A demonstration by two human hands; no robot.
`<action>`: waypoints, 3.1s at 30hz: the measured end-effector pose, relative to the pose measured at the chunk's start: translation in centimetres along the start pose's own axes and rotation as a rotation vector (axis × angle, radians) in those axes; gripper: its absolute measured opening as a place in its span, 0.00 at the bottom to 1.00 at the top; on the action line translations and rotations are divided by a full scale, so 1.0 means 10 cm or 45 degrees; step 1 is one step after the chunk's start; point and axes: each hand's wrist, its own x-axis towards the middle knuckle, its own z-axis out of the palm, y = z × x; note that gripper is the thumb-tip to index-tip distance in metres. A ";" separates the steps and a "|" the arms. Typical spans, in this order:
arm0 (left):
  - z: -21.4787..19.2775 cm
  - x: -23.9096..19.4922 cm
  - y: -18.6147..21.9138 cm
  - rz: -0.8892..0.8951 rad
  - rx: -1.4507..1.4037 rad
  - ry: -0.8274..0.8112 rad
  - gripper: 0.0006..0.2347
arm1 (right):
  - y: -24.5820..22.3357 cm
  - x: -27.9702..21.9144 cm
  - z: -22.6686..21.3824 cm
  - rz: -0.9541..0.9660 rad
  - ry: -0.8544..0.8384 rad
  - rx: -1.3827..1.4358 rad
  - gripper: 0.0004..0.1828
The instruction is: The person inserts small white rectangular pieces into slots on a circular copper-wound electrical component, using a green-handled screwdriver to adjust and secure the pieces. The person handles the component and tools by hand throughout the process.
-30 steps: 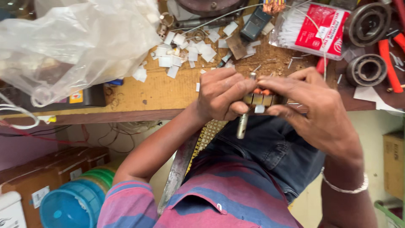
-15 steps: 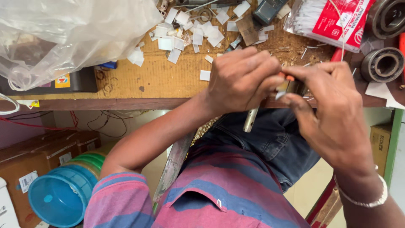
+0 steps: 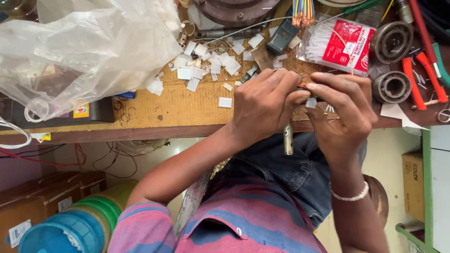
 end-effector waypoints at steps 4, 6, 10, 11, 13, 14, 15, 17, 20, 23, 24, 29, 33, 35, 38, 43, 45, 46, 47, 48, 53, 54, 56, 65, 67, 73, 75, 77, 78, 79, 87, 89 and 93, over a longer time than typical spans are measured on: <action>-0.03 -0.02 0.02 -0.064 -0.063 0.070 0.13 | 0.12 -0.21 0.19 -0.128 0.241 -0.083 0.08; -0.02 -0.04 0.04 -0.070 -0.078 0.094 0.14 | 0.13 -0.29 0.29 -0.125 0.328 -0.101 0.06; 0.05 -0.06 0.00 -0.062 -0.115 0.153 0.17 | 0.13 -0.31 0.49 -0.271 0.663 -0.008 0.09; 0.09 -0.06 -0.03 -0.062 -0.131 0.180 0.17 | 0.13 -0.31 0.52 -0.311 0.811 0.111 0.10; 0.16 -0.07 -0.14 -0.177 -0.111 0.181 0.20 | 0.14 -0.34 0.47 -0.303 0.977 0.400 0.10; 0.17 -0.05 -0.21 -0.228 -0.090 0.183 0.21 | 0.15 -0.35 0.42 -0.262 1.007 0.580 0.10; 0.19 -0.03 -0.27 -0.192 -0.179 0.151 0.22 | 0.17 -0.36 0.36 -0.083 0.981 0.667 0.09; 0.19 0.05 -0.39 -0.113 -0.350 0.089 0.25 | 0.26 -0.33 0.28 0.138 0.948 0.997 0.10; 0.20 0.23 -0.50 0.018 -0.463 -0.178 0.26 | 0.43 -0.29 0.39 0.266 0.872 1.558 0.12; 0.07 0.31 -0.42 0.141 0.115 0.066 0.22 | 0.40 -0.35 0.62 0.385 0.766 1.774 0.12; 0.00 0.32 -0.37 0.001 0.092 -0.059 0.20 | 0.37 -0.39 0.65 0.436 0.768 1.809 0.12; -0.29 0.20 -0.01 -0.484 -0.713 -0.316 0.24 | 0.16 -0.39 0.87 0.566 0.782 1.902 0.12; -0.34 -0.05 0.17 -0.193 -0.583 -0.211 0.33 | 0.12 -0.48 0.96 0.681 0.794 2.008 0.14; -0.23 -0.11 0.21 -0.182 -0.193 -0.064 0.32 | 0.16 -0.53 0.89 0.630 0.759 1.924 0.13; -0.13 -0.15 0.26 -0.124 0.025 0.002 0.27 | 0.26 -0.52 0.70 0.407 0.789 1.642 0.11; -0.14 -0.13 0.11 -0.338 -0.201 -0.178 0.25 | 0.31 -0.37 0.48 0.084 0.914 0.861 0.14; -0.18 -0.12 0.07 -0.364 -0.313 -0.211 0.29 | 0.23 -0.36 0.48 0.045 0.658 0.873 0.14; -0.20 -0.11 0.06 -0.282 -0.382 -0.190 0.32 | 0.18 -0.37 0.49 0.025 0.529 0.879 0.14; -0.22 -0.10 0.06 -0.200 -0.451 -0.170 0.36 | 0.16 -0.37 0.50 0.025 0.475 0.695 0.12; -0.22 -0.10 0.06 -0.249 -0.489 -0.176 0.37 | 0.13 -0.40 0.51 0.033 0.413 0.512 0.10; -0.23 -0.05 0.04 -0.358 -0.605 -0.132 0.40 | 0.06 -0.50 0.68 0.056 0.359 0.357 0.08; -0.23 -0.02 0.03 -0.368 -0.598 -0.122 0.40 | 0.06 -0.50 0.70 0.049 0.361 0.324 0.08; -0.23 0.03 0.03 -0.431 -0.527 -0.120 0.39 | 0.07 -0.50 0.72 0.043 0.402 0.363 0.09; -0.25 0.02 -0.03 -0.306 -0.552 -0.193 0.41 | 0.17 -0.47 0.69 0.033 0.360 0.210 0.09; -0.24 0.04 -0.06 -0.405 -0.582 -0.206 0.40 | 0.16 -0.45 0.70 0.008 0.341 0.256 0.09; -0.25 0.04 -0.06 -0.359 -0.585 -0.212 0.42 | 0.15 -0.44 0.71 0.072 0.440 0.195 0.09; -0.25 0.02 -0.04 -0.385 -0.593 -0.220 0.42 | 0.17 -0.47 0.71 0.054 0.416 0.175 0.09; -0.23 0.01 -0.04 -0.377 -0.595 -0.195 0.41 | 0.19 -0.49 0.72 0.030 0.423 0.142 0.09; -0.23 0.01 -0.03 -0.390 -0.594 -0.210 0.41 | 0.19 -0.50 0.73 0.021 0.443 0.117 0.09; -0.22 -0.01 -0.02 -0.404 -0.595 -0.226 0.41 | 0.20 -0.52 0.74 0.012 0.462 0.093 0.09; -0.18 -0.05 0.05 -0.365 -0.611 -0.209 0.41 | 0.22 -0.62 0.70 0.053 0.522 0.052 0.11; -0.18 -0.04 0.07 -0.353 -0.647 -0.199 0.41 | 0.22 -0.62 0.70 0.044 0.529 0.039 0.11; -0.21 -0.01 0.10 -0.349 -0.554 -0.248 0.38 | 0.22 -0.62 0.70 0.040 0.557 0.027 0.10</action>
